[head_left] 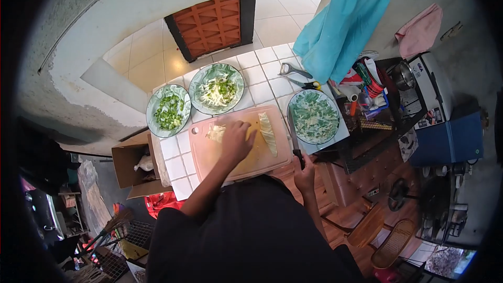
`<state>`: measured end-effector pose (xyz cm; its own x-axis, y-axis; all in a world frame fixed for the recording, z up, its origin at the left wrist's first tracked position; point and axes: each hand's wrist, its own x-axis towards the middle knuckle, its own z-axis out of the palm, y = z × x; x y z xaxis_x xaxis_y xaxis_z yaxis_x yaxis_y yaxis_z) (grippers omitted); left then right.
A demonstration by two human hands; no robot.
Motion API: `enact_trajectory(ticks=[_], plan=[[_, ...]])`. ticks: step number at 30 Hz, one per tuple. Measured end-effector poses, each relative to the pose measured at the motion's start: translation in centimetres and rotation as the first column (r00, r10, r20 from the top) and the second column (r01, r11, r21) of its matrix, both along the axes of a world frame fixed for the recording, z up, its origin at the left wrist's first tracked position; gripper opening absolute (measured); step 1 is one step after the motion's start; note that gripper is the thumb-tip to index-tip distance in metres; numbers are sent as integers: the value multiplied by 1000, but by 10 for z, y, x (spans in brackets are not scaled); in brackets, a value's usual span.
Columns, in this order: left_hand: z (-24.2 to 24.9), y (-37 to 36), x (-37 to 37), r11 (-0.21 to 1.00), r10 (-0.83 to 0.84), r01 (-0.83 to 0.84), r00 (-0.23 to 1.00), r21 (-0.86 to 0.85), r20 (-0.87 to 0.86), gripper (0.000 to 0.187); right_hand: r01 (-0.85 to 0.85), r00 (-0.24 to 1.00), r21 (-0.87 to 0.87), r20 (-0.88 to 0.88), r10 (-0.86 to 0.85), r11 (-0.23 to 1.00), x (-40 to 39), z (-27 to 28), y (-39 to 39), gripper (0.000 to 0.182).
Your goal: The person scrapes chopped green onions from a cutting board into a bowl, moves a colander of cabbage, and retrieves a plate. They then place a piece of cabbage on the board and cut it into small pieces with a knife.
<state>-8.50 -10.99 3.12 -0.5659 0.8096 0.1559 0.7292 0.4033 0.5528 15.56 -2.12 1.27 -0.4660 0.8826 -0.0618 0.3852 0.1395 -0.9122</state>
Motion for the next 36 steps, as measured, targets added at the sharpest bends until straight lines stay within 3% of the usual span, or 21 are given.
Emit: enact_trajectory(ticks=[1,4,9,11,12,14,16,18,19,20,21,22,24,25,26,28,29,31,34,36], plan=[[0,16,6,993,38,-34,999,-111,30,34,-1,1000,-30,18,1,1000,-6,16,-2,28],[-9,52,9,977,42,-37,999,-208,20,40,-3,1000,-87,27,5,996,-9,24,-3,27],[-33,59,-1,998,-63,64,997,-11,40,37,77,995,24,-65,-75,997,-3,4,-10,20],[-31,58,-7,996,-67,49,965,78,253,32,104,994,-60,-28,-106,993,9,-3,-16,23],[-20,52,-8,996,-76,58,962,73,261,32,122,992,-137,6,-122,983,12,-2,-21,25],[16,31,-13,987,-69,-4,891,159,449,28,140,990,-135,8,-141,981,14,-1,-34,27],[25,5,-23,987,-85,9,876,160,475,25,-33,985,-146,161,56,989,16,6,-47,27],[30,-24,-29,956,-160,24,880,293,448,25,-40,980,-112,187,61,993,15,7,-61,26],[36,-37,-30,955,-164,27,877,294,452,25,-52,977,-71,202,65,996,13,7,-67,25],[43,-50,-30,982,-126,42,874,186,469,26,-63,974,-28,217,67,998,12,9,-71,23],[46,-58,-29,995,-88,57,872,79,481,27,13,984,-76,176,1,997,11,12,-70,23],[40,-61,-25,994,-95,60,870,87,483,27,16,984,-68,179,-3,998,9,13,-65,23],[18,-62,-16,982,-182,151,915,114,360,26,117,978,208,148,-150,971,8,14,-57,23],[11,-58,-13,970,-242,227,919,84,312,28,154,973,93,157,-167,984,6,20,-53,24],[6,-51,-12,968,-250,235,916,87,313,28,162,972,95,159,-176,982,4,18,-50,24],[1,-38,-4,957,-237,245,969,-156,67,31,191,979,21,61,-192,981,0,22,-45,23],[2,-35,2,956,-243,251,968,-150,68,31,206,978,-11,34,-205,979,-2,27,-47,23],[10,-30,9,975,-213,222,961,30,-175,31,197,980,24,-7,-197,980,0,23,-43,22],[2,-6,17,930,-278,311,944,194,-180,30,215,974,22,-85,-212,976,9,-5,-36,20],[0,15,27,909,-331,353,935,221,-130,26,270,950,-74,-141,-279,960,14,-12,-29,18]])
